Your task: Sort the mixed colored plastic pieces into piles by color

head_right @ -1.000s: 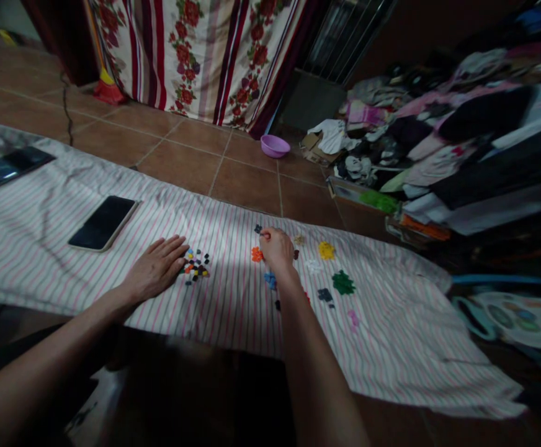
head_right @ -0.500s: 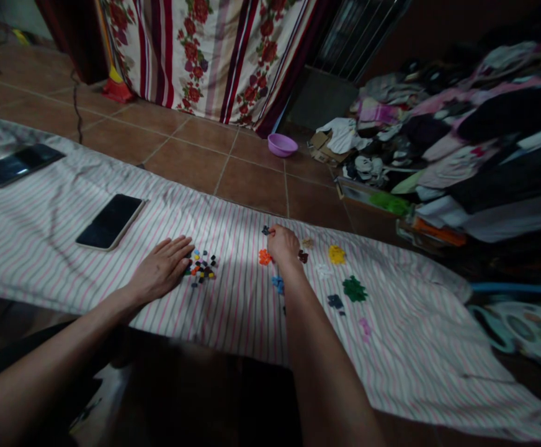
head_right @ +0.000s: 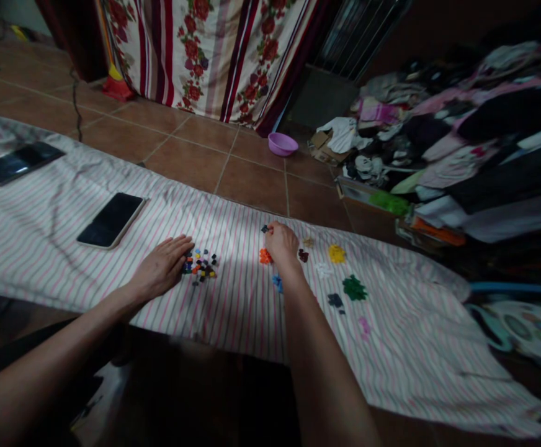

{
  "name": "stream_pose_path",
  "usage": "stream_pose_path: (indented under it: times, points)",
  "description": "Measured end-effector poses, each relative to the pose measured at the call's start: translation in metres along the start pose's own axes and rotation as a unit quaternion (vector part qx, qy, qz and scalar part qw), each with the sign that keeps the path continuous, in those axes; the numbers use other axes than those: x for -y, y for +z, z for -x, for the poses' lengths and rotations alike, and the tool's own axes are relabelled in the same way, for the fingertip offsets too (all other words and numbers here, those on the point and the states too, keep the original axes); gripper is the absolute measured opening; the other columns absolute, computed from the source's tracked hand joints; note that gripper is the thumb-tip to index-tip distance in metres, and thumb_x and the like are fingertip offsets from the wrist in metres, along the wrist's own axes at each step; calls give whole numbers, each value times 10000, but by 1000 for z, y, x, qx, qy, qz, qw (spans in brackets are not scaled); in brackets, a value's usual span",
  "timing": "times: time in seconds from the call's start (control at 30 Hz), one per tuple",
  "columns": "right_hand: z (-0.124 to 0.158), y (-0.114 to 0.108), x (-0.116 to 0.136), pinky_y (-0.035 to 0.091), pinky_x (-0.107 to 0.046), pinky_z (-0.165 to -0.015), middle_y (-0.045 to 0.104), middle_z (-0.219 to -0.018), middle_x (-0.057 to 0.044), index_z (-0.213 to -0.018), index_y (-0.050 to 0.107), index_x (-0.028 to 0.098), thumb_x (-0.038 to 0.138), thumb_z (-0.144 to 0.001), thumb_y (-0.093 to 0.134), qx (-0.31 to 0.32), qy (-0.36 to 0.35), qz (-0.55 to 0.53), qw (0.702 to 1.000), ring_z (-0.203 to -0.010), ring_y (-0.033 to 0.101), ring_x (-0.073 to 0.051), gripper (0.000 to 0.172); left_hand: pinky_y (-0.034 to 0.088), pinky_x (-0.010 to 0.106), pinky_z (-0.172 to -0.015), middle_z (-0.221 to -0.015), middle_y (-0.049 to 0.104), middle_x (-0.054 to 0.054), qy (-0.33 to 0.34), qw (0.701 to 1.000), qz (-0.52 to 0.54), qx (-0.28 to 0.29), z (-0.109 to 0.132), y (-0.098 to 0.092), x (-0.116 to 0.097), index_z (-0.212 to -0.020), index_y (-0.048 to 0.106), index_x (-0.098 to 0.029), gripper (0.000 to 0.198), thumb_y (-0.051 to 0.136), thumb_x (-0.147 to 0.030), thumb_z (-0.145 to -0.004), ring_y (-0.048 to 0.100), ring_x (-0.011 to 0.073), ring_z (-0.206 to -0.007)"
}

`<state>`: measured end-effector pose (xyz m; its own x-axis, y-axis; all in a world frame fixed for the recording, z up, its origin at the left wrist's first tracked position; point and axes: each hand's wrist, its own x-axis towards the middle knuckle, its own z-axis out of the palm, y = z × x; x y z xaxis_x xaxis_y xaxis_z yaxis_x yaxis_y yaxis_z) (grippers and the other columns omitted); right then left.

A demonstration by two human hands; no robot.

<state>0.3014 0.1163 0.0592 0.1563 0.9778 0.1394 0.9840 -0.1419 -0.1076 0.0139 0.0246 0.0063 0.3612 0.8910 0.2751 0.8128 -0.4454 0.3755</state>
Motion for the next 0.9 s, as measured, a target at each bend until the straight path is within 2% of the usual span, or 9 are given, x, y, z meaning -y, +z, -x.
stream_pose_path:
  times: [0.23,0.4,0.57,0.73,0.9]
  points:
    - [24,-1,21,452,-258,-758,741,-945,-39,-959,736,228,175,-831,506,-9,-74,-87,993,-857,654,-182,268,338,487,-1146,-1418,520,136,6,1000,0,-1,0,0,0,-1270,575,-117,438,293,-245,-960,421,258,-1365]
    - [55,9,42,459,-250,-775,723,-881,-28,-893,735,214,167,-819,527,0,-146,-194,970,-826,642,-165,226,362,511,-1125,-1401,536,132,8,1000,-7,-5,-1,-2,-2,-1243,601,-151,419,310,-242,-954,436,273,-1352]
    - [77,18,67,465,-267,-811,708,-880,-44,-879,729,211,173,-856,529,5,-189,-260,947,-846,636,-171,205,369,516,-1116,-1391,545,125,9,1000,-10,-15,-1,1,-2,-1231,609,-172,406,327,-222,-943,451,271,-1339]
    - [87,25,82,442,-332,-898,702,-964,-84,-974,727,198,185,-888,535,-13,-226,-236,945,-948,603,-216,211,354,505,-1127,-1399,537,127,6,1000,-14,-16,0,3,-1,-1238,602,-165,399,338,-224,-945,439,266,-1349]
    - [92,27,87,432,-356,-878,692,-972,-95,-1028,728,196,186,-902,519,-2,-236,-200,951,-939,565,-233,245,345,479,-1136,-1388,546,132,3,1000,-19,-10,-2,1,-4,-1239,600,-148,407,320,-234,-957,442,260,-1345]
